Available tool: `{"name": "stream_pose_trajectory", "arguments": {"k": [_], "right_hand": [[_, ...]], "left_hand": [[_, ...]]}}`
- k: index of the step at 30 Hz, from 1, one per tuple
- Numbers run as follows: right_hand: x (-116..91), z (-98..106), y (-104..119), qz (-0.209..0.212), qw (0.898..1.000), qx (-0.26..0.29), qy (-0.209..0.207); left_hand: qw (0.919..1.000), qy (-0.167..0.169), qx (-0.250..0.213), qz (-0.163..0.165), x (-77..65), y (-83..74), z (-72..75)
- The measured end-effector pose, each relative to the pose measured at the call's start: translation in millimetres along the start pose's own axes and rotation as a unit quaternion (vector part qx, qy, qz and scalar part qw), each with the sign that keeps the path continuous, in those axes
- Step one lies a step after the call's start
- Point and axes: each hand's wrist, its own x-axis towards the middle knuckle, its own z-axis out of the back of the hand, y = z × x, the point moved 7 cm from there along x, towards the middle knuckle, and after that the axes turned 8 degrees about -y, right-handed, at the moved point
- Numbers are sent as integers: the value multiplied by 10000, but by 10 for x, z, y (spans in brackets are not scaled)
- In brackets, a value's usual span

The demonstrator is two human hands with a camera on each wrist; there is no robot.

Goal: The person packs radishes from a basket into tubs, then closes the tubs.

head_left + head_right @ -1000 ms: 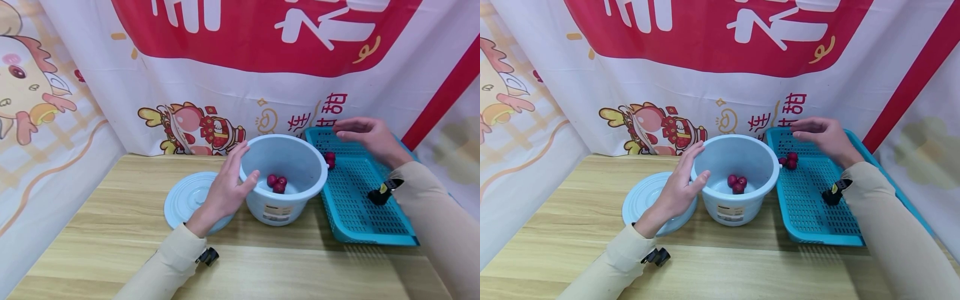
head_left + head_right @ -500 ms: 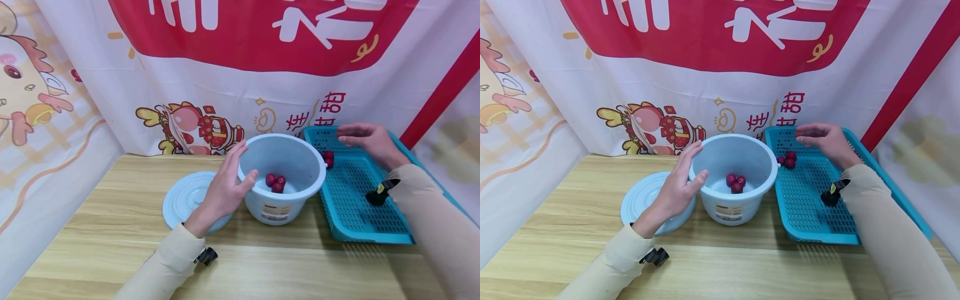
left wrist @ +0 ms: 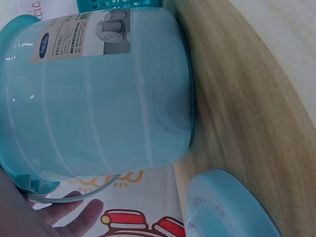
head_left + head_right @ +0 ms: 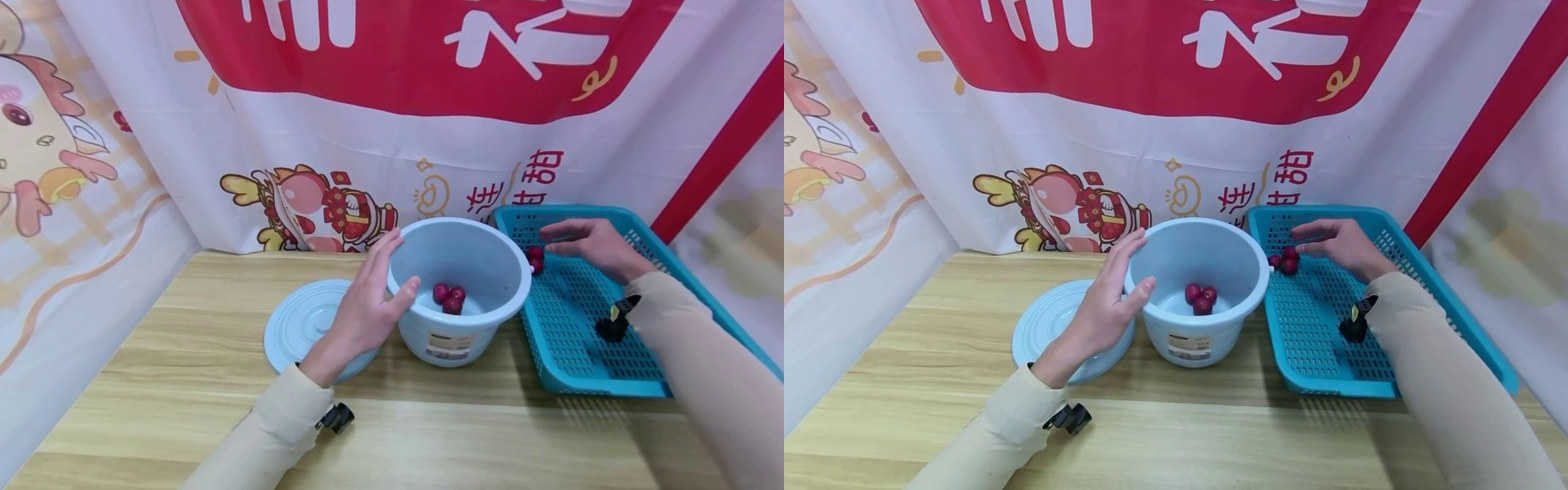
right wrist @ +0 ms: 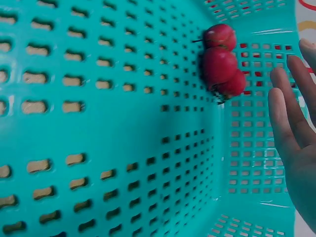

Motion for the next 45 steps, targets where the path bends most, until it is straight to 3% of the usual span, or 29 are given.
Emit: {"name": "stream_pose_trajectory", "arguments": {"k": [10,45], "right_hand": [[49,-114,-141,-114,9973,-635,355],[109,-275,-194,-114,9908,-1222,566]], "left_hand": [[10000,-4,17,-21,6,-7,0],[10000,-19,28,-15,1,2,-3]]}}
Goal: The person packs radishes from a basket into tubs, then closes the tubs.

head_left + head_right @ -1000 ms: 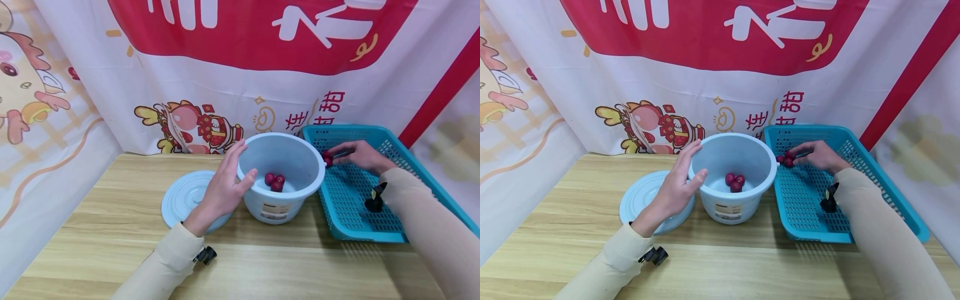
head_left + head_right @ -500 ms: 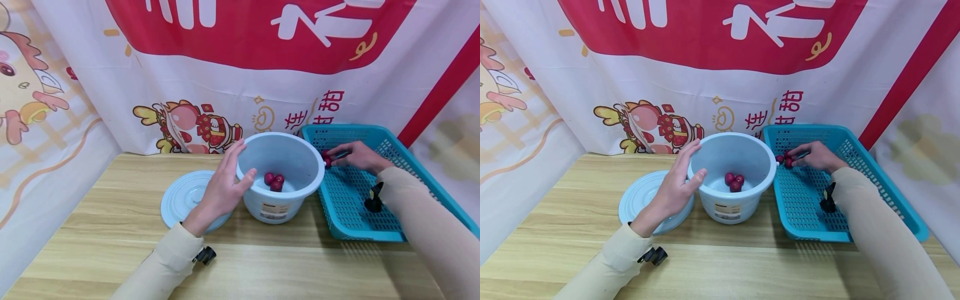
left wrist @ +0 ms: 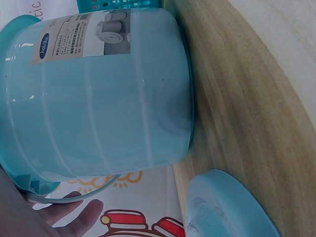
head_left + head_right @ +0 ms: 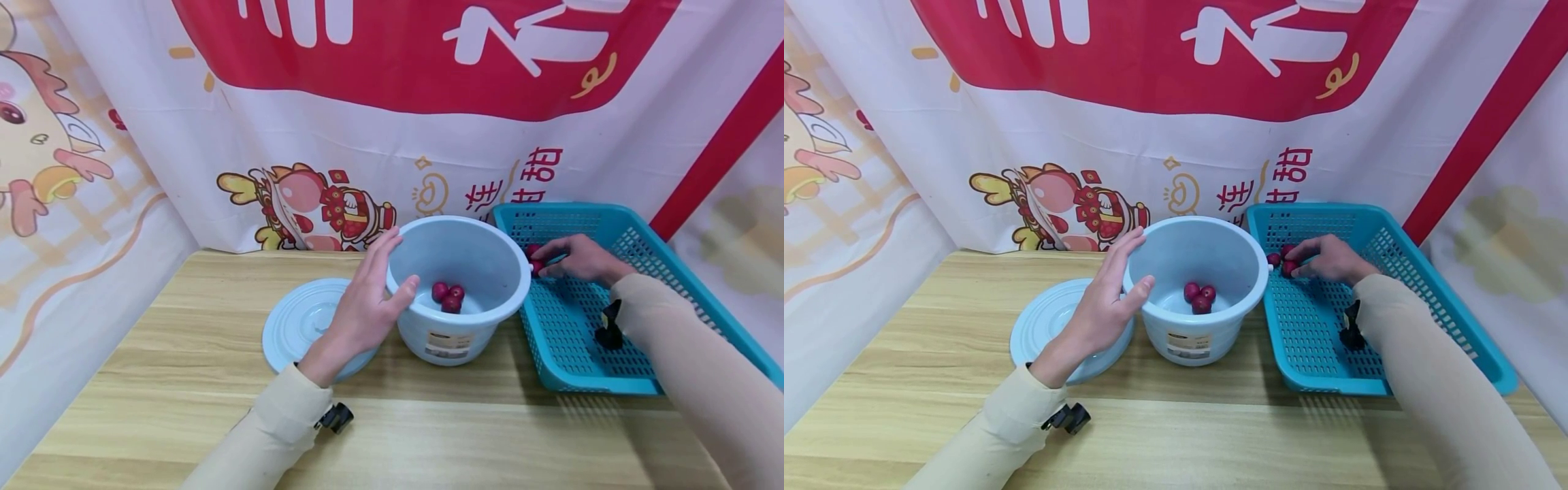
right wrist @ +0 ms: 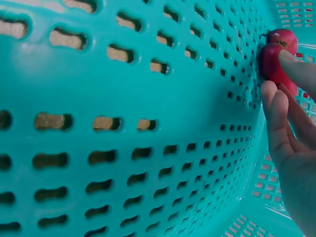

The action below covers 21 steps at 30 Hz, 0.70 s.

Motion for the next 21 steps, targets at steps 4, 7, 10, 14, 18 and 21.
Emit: {"name": "stream_pose_trajectory", "arguments": {"k": [4,7,10,14,18,21], "right_hand": [[0,4,14,-16,9998,-130,-144],[2,13,26,-3,9995,-204,-231],[2,16,38,37,9993,-239,-273],[4,15,41,84,9991,-343,-250],[8,10,33,71,9987,-475,-160],[9,9,30,51,9985,-534,-130]], "left_hand": [[10000,1,-6,-1,-1,-4,0],[10000,13,9,29,-2,0,-3],[10000,30,28,64,-1,2,-5],[10000,39,47,66,1,0,-8],[10000,22,33,55,1,2,-9],[10000,5,11,40,0,6,-8]]}}
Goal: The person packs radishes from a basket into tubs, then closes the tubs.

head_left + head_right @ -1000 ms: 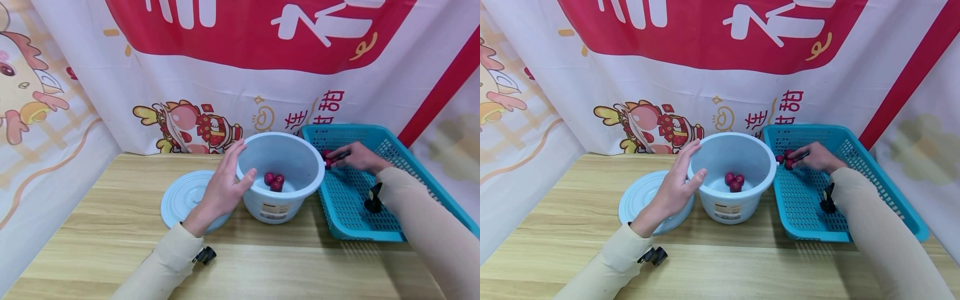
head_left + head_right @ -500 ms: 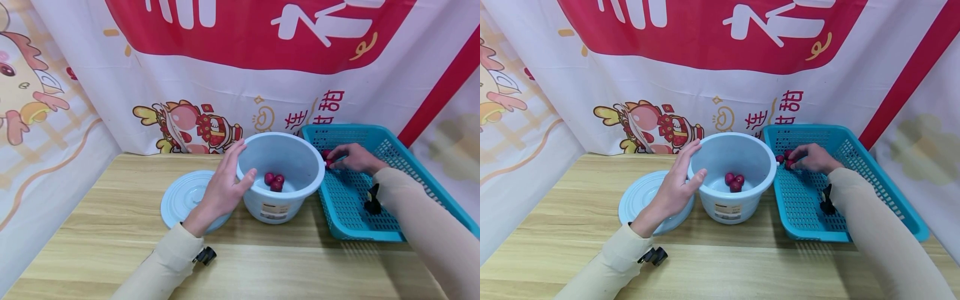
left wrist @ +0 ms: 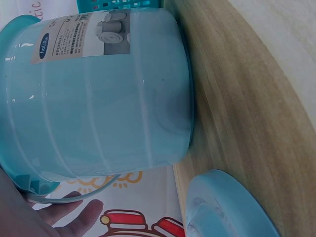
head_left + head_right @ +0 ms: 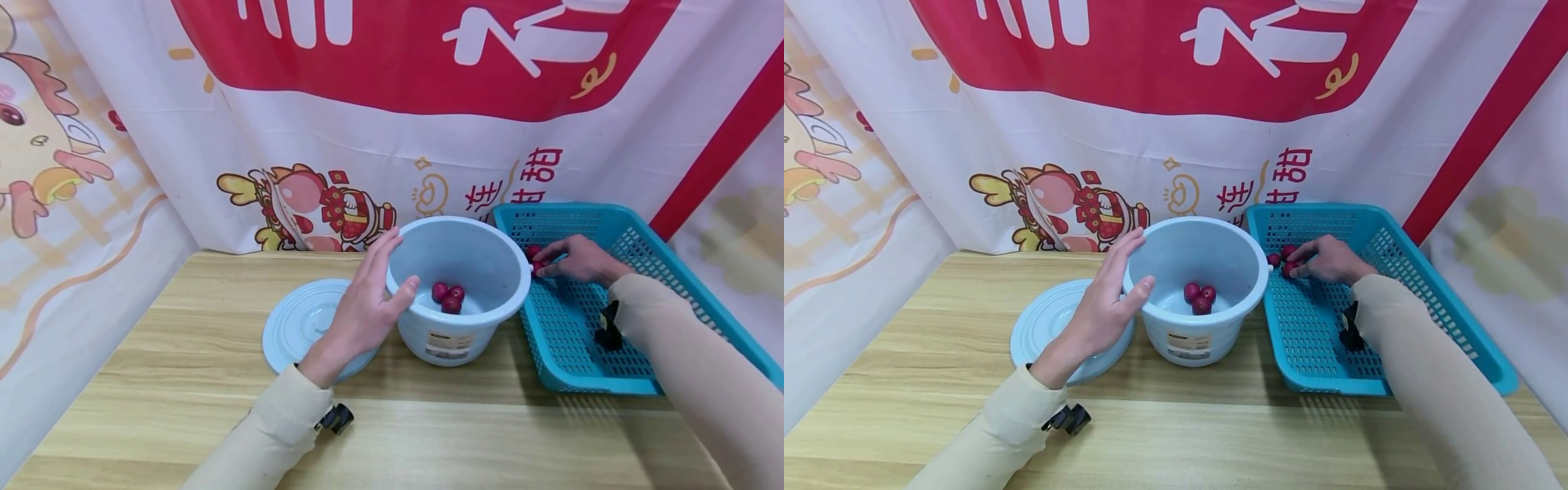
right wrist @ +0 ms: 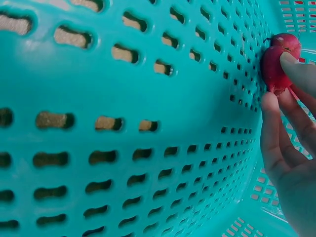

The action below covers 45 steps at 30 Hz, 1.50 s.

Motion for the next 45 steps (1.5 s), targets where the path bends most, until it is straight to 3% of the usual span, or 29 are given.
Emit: {"name": "stream_pose_trajectory", "arguments": {"k": [11,20,45], "right_hand": [[-27,105,50,56,9995,78,-303],[-141,308,155,210,9958,539,-710],[-384,689,469,555,9692,1363,-1976]], "left_hand": [[10000,-6,20,38,-4,1,13],[10000,4,1,-21,0,1,-7],[10000,-6,-38,5,-4,-4,7]]}}
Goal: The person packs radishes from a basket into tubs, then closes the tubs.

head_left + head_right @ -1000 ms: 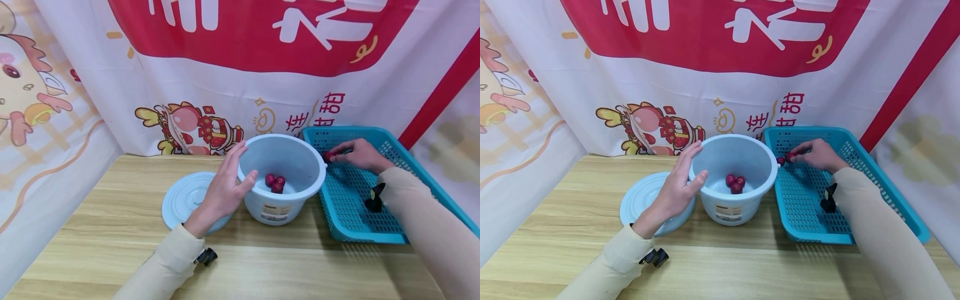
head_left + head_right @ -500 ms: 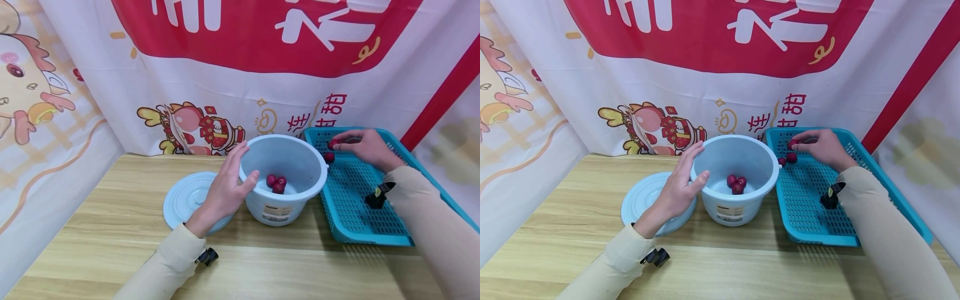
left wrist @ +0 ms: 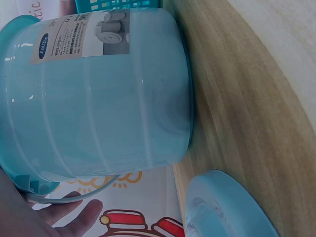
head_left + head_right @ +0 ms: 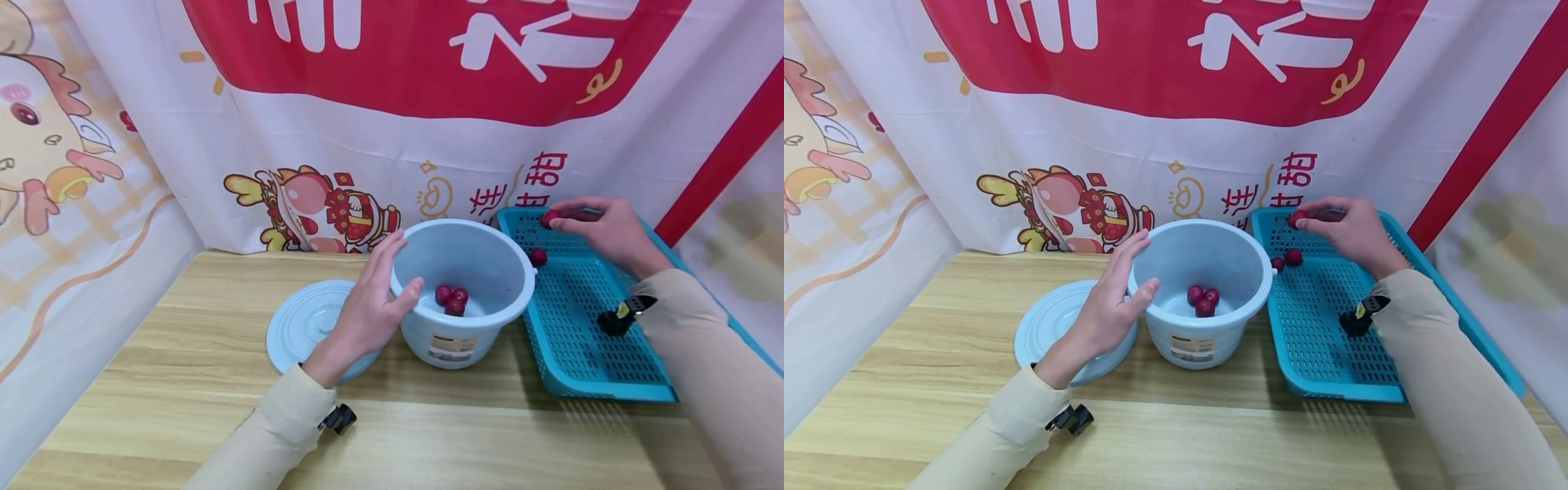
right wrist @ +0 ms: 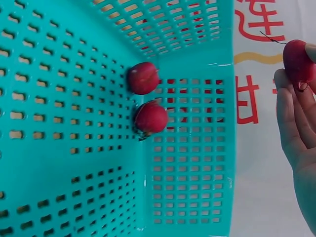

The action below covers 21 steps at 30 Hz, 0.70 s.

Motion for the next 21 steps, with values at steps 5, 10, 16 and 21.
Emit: {"name": "stream_pose_trajectory", "arguments": {"k": [5,10,16,21], "right_hand": [[-10,23,49,131,9998,83,-125],[-38,31,103,235,9996,112,-141],[-93,28,198,328,9992,190,-147],[-152,16,303,553,9976,402,-146]], "left_hand": [[10000,-7,15,6,-3,5,2],[10000,5,9,24,-5,6,-3],[10000,-13,37,-1,2,2,-7],[10000,4,20,17,-3,-7,-5]]}}
